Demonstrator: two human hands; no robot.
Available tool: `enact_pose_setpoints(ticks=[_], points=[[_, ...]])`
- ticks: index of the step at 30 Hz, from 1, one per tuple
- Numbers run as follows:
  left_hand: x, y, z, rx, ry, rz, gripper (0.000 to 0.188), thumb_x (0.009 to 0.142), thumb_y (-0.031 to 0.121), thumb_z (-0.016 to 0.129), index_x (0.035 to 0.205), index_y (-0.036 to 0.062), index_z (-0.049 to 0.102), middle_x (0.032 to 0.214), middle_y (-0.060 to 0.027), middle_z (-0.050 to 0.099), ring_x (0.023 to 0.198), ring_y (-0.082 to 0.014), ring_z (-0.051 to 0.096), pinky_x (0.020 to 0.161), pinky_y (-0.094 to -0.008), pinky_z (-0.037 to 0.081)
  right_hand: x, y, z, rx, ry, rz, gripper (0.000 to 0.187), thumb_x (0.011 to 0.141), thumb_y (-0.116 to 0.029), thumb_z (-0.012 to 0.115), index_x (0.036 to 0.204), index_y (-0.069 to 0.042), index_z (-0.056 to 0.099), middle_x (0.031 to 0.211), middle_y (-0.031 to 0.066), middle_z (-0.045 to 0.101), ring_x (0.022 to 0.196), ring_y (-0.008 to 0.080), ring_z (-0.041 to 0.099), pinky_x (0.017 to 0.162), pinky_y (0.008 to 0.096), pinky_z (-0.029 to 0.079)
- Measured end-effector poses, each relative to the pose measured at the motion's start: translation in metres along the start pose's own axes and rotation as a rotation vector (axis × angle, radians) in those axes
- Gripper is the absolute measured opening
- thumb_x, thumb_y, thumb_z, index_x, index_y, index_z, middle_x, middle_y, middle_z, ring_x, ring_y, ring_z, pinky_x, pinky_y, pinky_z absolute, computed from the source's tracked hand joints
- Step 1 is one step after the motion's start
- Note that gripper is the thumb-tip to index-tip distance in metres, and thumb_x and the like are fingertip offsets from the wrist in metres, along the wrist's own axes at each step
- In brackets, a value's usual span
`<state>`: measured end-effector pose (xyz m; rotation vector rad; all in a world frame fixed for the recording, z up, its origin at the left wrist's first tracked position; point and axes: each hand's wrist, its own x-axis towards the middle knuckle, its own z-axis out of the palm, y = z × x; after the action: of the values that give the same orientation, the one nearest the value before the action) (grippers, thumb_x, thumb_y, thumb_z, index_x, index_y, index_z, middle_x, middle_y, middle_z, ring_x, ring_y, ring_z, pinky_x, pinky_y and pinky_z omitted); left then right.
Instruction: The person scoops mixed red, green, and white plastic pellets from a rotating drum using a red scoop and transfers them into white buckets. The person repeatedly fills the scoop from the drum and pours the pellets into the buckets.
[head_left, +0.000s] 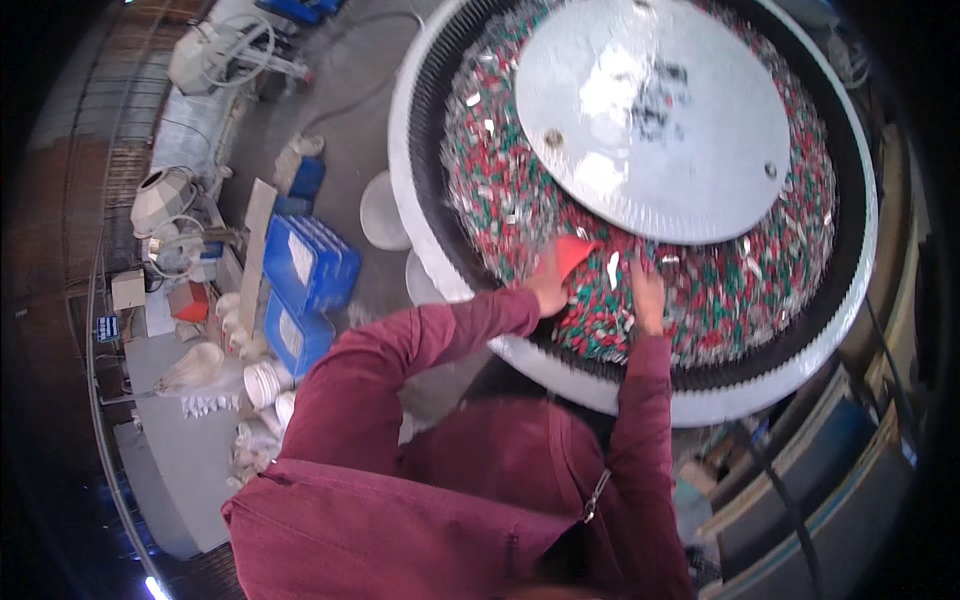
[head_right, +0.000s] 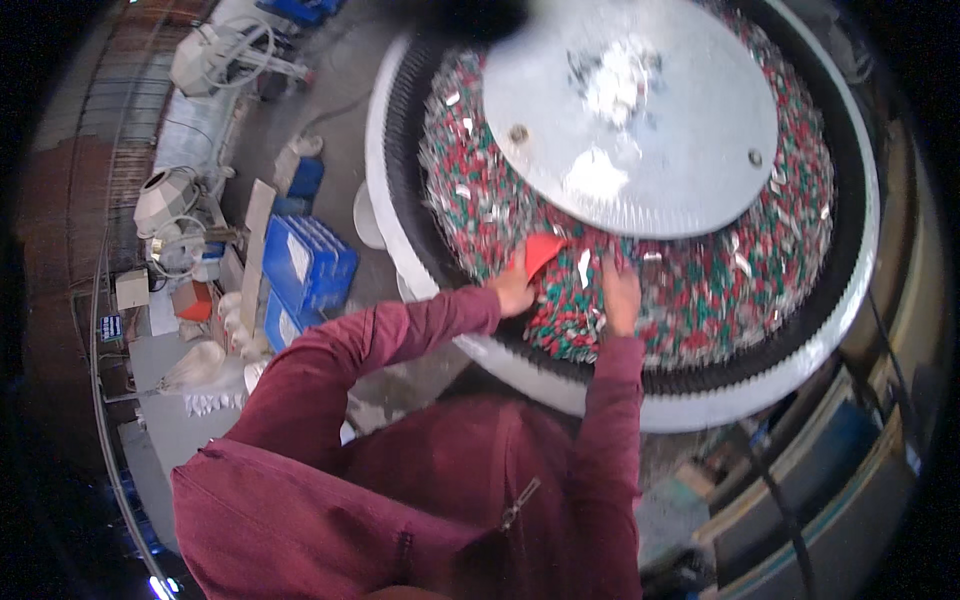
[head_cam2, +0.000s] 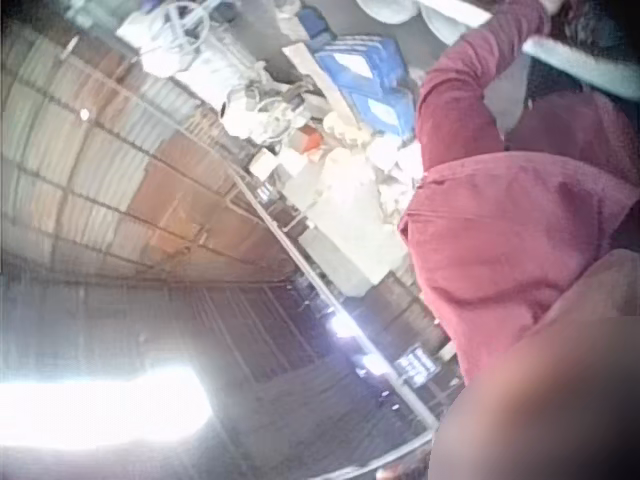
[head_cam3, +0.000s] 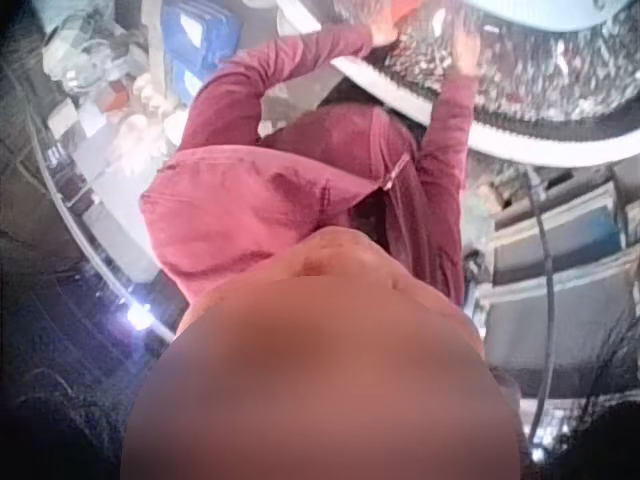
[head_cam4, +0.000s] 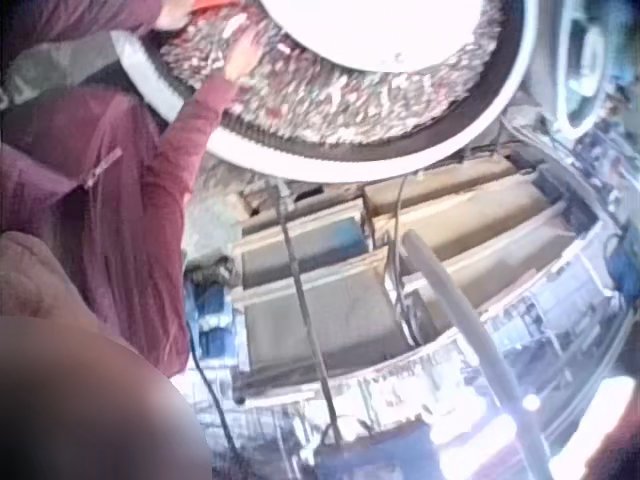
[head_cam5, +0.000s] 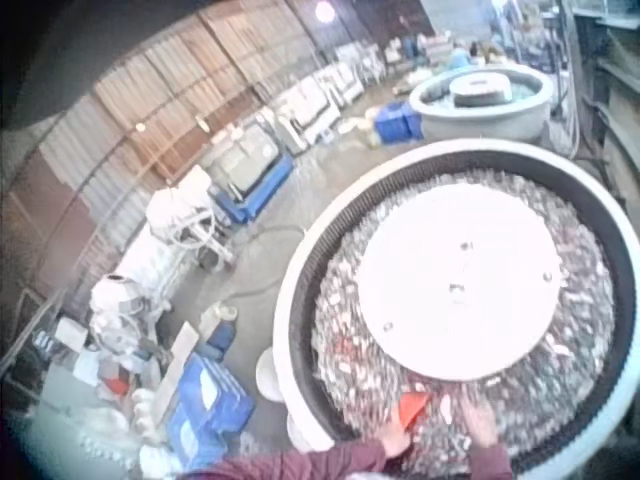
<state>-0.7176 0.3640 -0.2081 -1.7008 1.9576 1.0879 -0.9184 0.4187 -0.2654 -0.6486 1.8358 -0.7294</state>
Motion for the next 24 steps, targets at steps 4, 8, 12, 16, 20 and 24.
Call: enact_pose_setpoints(ticks=[4, 8, 12, 16, 20, 24], points=[[-0.009, 0.031, 0.021, -0.799, -0.328, -0.239, 0.076, 0.083, 0.007, 0.041, 0.136, 0.0220, -0.010, 0.062, -0.0100, 0.050, 0.043, -0.0181, 0.047, 0.038, -0.0324, 0.041, -0.043, -0.046, -0.006, -0.306, 0.299, -0.217, 0.054, 0.073, -0.048, 0.055, 0.098, -0.001, 0.061, 0.088, 0.0256, 0.061, 0.090, 0.0401, 0.058, 0.080, 0.0434, 0.044], [-0.031, 0.040, -0.004, -1.095, -0.620, -0.307, 0.061, 0.082, 0.003, 0.039, 0.129, 0.0291, 0.011, 0.060, -0.0060, 0.046, 0.036, -0.0089, 0.039, 0.031, -0.0237, 0.035, -0.049, -0.064, -0.057, -0.177, -0.080, -0.074, 0.043, 0.070, -0.035, 0.067, 0.099, -0.004, 0.064, 0.070, 0.0164, 0.064, 0.067, 0.0292, 0.064, 0.066, 0.0344, 0.050], [-0.064, 0.024, -0.028, -1.164, -0.640, -0.191, 0.068, 0.079, -0.002, 0.038, 0.131, 0.0330, 0.012, 0.063, -0.0043, 0.045, 0.040, -0.0087, 0.038, 0.033, -0.0220, 0.034, -0.064, -0.037, -0.113, -0.264, 0.142, -0.374, 0.059, 0.066, -0.020, 0.073, 0.119, -0.003, 0.052, 0.109, 0.0199, 0.056, 0.100, 0.0274, 0.057, 0.079, 0.0331, 0.047], [-0.103, -0.002, -0.050, -1.275, -0.598, -0.134, 0.069, 0.078, -0.002, 0.038, 0.131, 0.0325, 0.011, 0.072, -0.0059, 0.047, 0.047, -0.0086, 0.040, 0.036, -0.0208, 0.032, -0.078, -0.002, -0.150, -0.442, 0.321, -0.375, 0.073, 0.066, -0.018, 0.071, 0.131, -0.005, 0.039, 0.121, 0.0228, 0.047, 0.114, 0.0346, 0.044, 0.098, 0.0367, 0.034], [-0.142, -0.032, -0.074, -1.465, -0.540, 0.001, 0.077, 0.078, -0.003, 0.038, 0.134, 0.0376, 0.002, 0.075, -0.0061, 0.047, 0.047, -0.0079, 0.039, 0.037, -0.0202, 0.032, -0.092, 0.020, -0.150, -0.608, 0.451, -0.227, 0.065, 0.071, -0.020, 0.066, 0.129, -0.003, 0.041, 0.117, 0.0216, 0.050, 0.111, 0.0328, 0.046, 0.095, 0.0375, 0.035], [-0.179, -0.070, -0.101, -1.610, -0.439, -0.031, 0.052, 0.080, 0.000, 0.040, 0.125, 0.0229, 0.025, 0.069, -0.0037, 0.045, 0.047, -0.0070, 0.038, 0.038, -0.0201, 0.031, -0.098, 0.017, -0.126, -0.481, 0.458, -0.218, 0.059, 0.073, -0.019, 0.065, 0.126, -0.002, 0.045, 0.113, 0.0216, 0.053, 0.109, 0.0316, 0.048, 0.095, 0.0374, 0.036]])
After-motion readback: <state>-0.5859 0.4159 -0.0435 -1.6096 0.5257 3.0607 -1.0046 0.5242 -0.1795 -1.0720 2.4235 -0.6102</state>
